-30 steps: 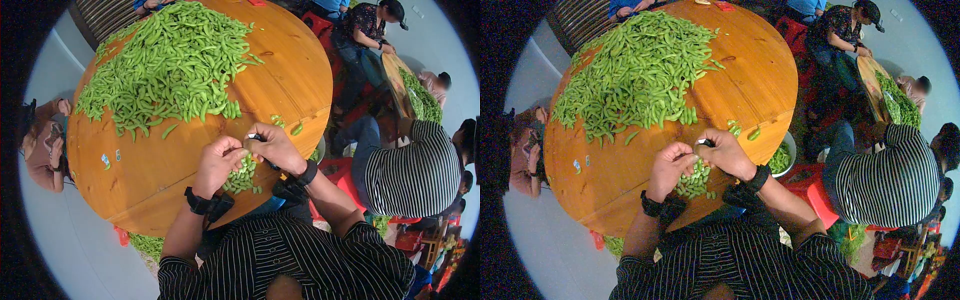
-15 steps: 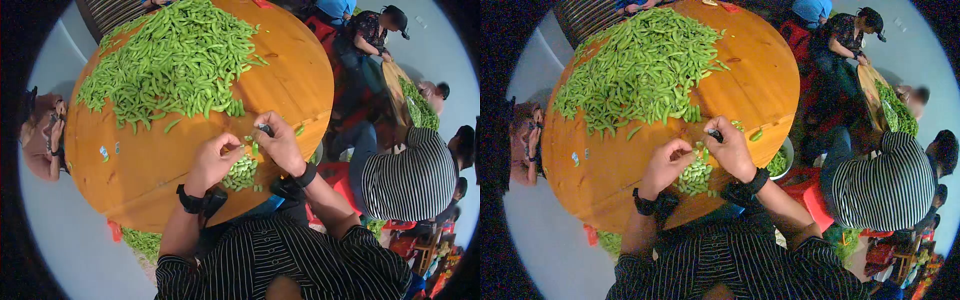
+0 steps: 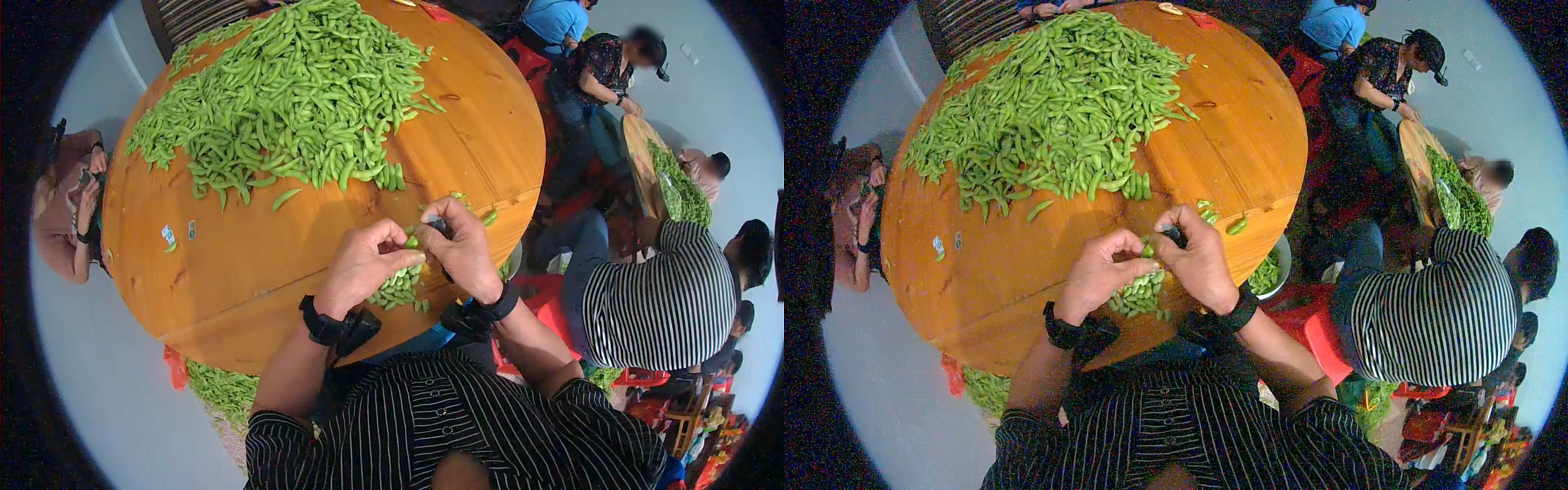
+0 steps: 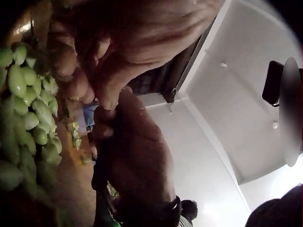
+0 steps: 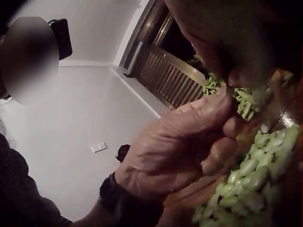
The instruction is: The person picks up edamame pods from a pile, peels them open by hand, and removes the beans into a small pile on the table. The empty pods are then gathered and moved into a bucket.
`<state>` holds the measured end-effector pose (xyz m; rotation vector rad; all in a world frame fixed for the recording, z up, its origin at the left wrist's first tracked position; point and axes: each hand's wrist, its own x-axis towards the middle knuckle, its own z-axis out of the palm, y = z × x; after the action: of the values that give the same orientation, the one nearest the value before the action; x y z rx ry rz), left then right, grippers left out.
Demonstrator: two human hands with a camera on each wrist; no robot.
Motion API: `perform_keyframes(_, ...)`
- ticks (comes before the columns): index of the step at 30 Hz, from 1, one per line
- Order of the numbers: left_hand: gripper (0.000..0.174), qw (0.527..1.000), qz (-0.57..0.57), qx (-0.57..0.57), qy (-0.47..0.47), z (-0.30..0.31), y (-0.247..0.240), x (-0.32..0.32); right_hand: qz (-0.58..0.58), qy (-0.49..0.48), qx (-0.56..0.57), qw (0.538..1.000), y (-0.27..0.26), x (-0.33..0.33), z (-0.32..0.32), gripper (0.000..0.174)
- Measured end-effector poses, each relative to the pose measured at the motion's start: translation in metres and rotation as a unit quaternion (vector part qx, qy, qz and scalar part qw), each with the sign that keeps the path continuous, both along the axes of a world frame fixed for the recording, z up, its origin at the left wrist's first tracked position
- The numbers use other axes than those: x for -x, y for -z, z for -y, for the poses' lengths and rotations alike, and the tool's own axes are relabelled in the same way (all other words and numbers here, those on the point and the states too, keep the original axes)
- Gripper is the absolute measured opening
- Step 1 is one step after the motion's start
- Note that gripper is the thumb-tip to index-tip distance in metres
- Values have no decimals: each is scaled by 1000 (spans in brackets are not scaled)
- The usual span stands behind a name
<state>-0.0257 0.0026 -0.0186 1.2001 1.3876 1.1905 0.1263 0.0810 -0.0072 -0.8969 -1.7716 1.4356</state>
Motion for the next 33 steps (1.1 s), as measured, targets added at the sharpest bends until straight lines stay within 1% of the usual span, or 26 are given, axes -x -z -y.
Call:
perform_keyframes(1, 13, 1000, 0, -1, 0, 0, 0, 0, 2, 3, -7, 1000, -2, 0, 3, 13)
perform_keyframes(3, 12, 999, -12, 41, 0, -1, 0, 1, 4, 6, -13, 1000, -2, 0, 6, 13)
perform_keyframes(6, 12, 999, -1, 26, 18, -2, 6, 5, -3, 4, -6, 1000, -2, 0, 8, 11)
perform_keyframes(7, 12, 1000, -1, 26, 18, -1, 4, 6, -63, -14, 102, 993, -5, 1, 9, 11)
perform_keyframes(8, 11, 996, 60, 39, 44, -1, 1, 8, -121, -31, 209, 970, -7, 1, 9, 10)
perform_keyframes(9, 10, 989, 121, 51, 71, -1, -1, 9, -121, -31, 209, 970, -7, 1, 8, 10)
perform_keyframes(11, 10, 988, 130, 45, 70, -2, -2, 9, -162, -28, 306, 938, -5, 1, 7, 9)
perform_keyframes(12, 9, 987, 140, 39, 70, -2, -3, 9, -162, -28, 305, 938, -5, 2, 7, 9)
perform_keyframes(13, 9, 987, 138, 39, 70, -3, -1, 7, -145, -12, 266, 953, -5, 3, 7, 9)
perform_keyframes(14, 9, 995, 95, 1, 27, -4, 4, 3, -129, 5, 225, 966, -5, 4, 7, 9)
perform_keyframes(15, 8, 998, 52, -38, -16, -4, 5, 0, -130, 6, 223, 966, -6, 5, 8, 9)
perform_keyframes(16, 8, 998, 52, -39, -14, -3, 6, -1, -121, 15, 187, 975, -7, 5, 9, 9)
perform_keyframes(17, 8, 998, 10, -54, -26, -2, 6, -2, -111, 25, 151, 982, -7, 6, 11, 9)
perform_keyframes(18, 8, 996, -31, -69, -36, -2, 6, -3, -111, 28, 150, 982, -8, 6, 12, 9)
perform_keyframes(19, 8, 996, -30, -71, -33, -1, 7, -3, -107, 31, 144, 983, -8, 7, 13, 10)
perform_keyframes(21, 7, 988, -114, -95, -34, -1, 8, -1, -100, 35, 136, 985, -6, 6, 15, 10)
perform_keyframes(23, 8, 989, -117, -82, -30, -1, 3, 1, -35, 36, 51, 997, 0, 3, 15, 11)
perform_keyframes(24, 11, 990, -122, -66, -25, 1, 1, 1, -31, 38, 50, 998, 5, 1, 12, 11)
perform_keyframes(25, 11, 990, -120, -66, -22, 2, 1, 3, -5, 54, -61, 997, 9, 0, 8, 11)
perform_keyframes(26, 13, 984, -170, -47, -32, 2, 1, 6, 21, 69, -170, 983, 11, -2, 3, 12)
perform_keyframes(27, 16, 974, -221, -29, -41, 3, 1, 10, 88, 98, -186, 974, 1, -5, -1, 12)
perform_keyframes(28, 16, 974, -221, -31, -36, 4, 0, 15, 108, 114, -139, 978, 1, -11, -9, 8)
perform_keyframes(30, 18, 950, -313, 3, -21, 6, -6, 24, 158, 123, -163, 966, 2, -30, -29, 9)
perform_keyframes(31, 19, 953, -302, 14, -15, 8, -14, 25, 157, 125, -166, 965, -1, -41, -37, 9)
perform_keyframes(33, 17, 955, -297, 9, -19, 8, -15, 26, 293, 105, -277, 909, -6, -60, -48, 12)
